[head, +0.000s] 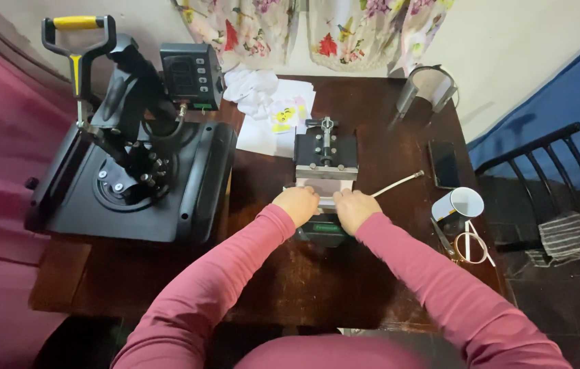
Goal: The person is using a heat press machine to apply a design to a mug or similar object.
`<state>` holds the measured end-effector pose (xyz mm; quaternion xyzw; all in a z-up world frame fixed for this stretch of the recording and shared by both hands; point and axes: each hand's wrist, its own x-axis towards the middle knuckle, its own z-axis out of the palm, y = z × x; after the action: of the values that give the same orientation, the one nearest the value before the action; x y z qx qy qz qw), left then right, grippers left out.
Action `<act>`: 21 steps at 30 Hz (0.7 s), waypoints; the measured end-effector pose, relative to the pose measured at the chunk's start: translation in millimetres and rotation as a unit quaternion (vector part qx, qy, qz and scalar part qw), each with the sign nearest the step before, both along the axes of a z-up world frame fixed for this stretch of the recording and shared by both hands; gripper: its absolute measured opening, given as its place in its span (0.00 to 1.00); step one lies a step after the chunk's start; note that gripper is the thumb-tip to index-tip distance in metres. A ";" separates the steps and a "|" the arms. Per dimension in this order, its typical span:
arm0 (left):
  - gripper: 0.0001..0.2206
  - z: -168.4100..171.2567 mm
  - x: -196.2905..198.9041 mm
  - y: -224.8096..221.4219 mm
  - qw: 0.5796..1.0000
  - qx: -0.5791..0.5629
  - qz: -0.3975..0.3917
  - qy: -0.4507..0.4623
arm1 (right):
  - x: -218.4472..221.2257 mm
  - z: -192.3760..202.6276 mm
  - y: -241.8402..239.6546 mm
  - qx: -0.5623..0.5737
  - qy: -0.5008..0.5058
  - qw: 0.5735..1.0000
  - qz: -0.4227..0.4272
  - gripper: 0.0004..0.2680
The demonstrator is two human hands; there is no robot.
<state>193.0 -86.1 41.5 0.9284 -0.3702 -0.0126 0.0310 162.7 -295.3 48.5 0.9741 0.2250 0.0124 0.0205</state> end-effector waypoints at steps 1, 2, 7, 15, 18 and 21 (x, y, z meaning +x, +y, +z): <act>0.10 22.6 -10.8 0.9 1.000 0.000 0.001 0.002 | -7.2 22.8 6.6 0.000 0.002 1.000 0.001 0.04; 0.15 47.1 -17.4 1.0 1.000 -0.004 0.014 0.010 | -10.7 47.4 12.4 0.002 0.016 1.000 0.008 0.08; 0.22 43.3 -16.4 9.1 0.998 -0.060 -0.012 -0.010 | -19.7 70.8 17.3 -0.005 0.115 0.991 -0.067 0.16; 0.21 75.5 -19.4 9.8 0.999 0.010 0.013 0.037 | -24.4 98.9 21.9 0.037 0.076 0.996 -0.027 0.17; 0.23 75.2 -19.1 13.6 0.997 -0.068 -0.037 0.001 | -20.9 100.3 20.4 0.007 0.122 0.988 -0.098 0.23; 0.20 60.2 -16.1 13.6 0.996 -0.068 -0.061 0.011 | -16.6 60.9 7.5 0.027 0.063 0.997 -0.026 0.12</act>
<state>176.9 -72.5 101.7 0.8997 -0.4256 0.0003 0.0972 146.0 -287.7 109.4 0.9785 0.2004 -0.0438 -0.0201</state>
